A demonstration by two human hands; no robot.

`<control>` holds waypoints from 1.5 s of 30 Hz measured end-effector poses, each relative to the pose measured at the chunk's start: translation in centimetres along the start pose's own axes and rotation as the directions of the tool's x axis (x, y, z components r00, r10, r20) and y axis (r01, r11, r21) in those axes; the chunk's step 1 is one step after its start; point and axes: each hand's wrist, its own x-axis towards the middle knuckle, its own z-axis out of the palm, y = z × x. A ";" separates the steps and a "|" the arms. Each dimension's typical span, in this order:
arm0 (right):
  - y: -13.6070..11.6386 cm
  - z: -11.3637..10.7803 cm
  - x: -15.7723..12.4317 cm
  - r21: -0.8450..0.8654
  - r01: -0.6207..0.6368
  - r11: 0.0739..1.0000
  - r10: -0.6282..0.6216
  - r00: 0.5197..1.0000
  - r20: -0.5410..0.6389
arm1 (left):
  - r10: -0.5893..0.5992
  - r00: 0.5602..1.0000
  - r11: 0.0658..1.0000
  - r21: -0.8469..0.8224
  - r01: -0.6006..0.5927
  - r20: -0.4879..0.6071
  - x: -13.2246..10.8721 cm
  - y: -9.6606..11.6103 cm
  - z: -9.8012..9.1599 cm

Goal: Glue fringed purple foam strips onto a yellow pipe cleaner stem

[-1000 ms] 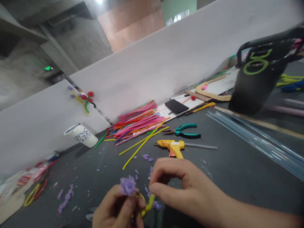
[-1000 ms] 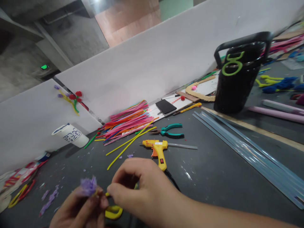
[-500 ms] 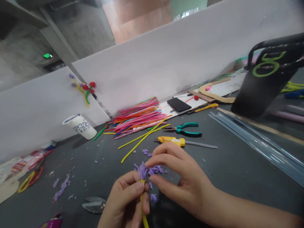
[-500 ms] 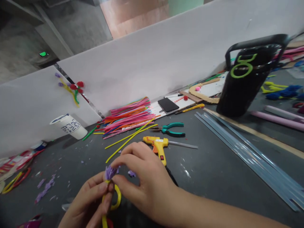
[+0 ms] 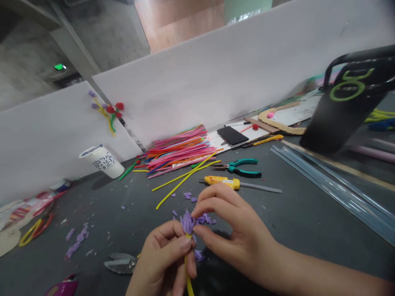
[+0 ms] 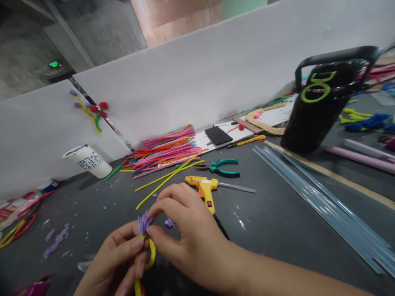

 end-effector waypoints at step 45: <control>8.4 -2.8 3.2 -0.455 -0.567 0.687 0.692 0.701 0.172 | 0.584 0.793 0.811 0.176 -0.558 -0.175 -2.3 2.3 0.9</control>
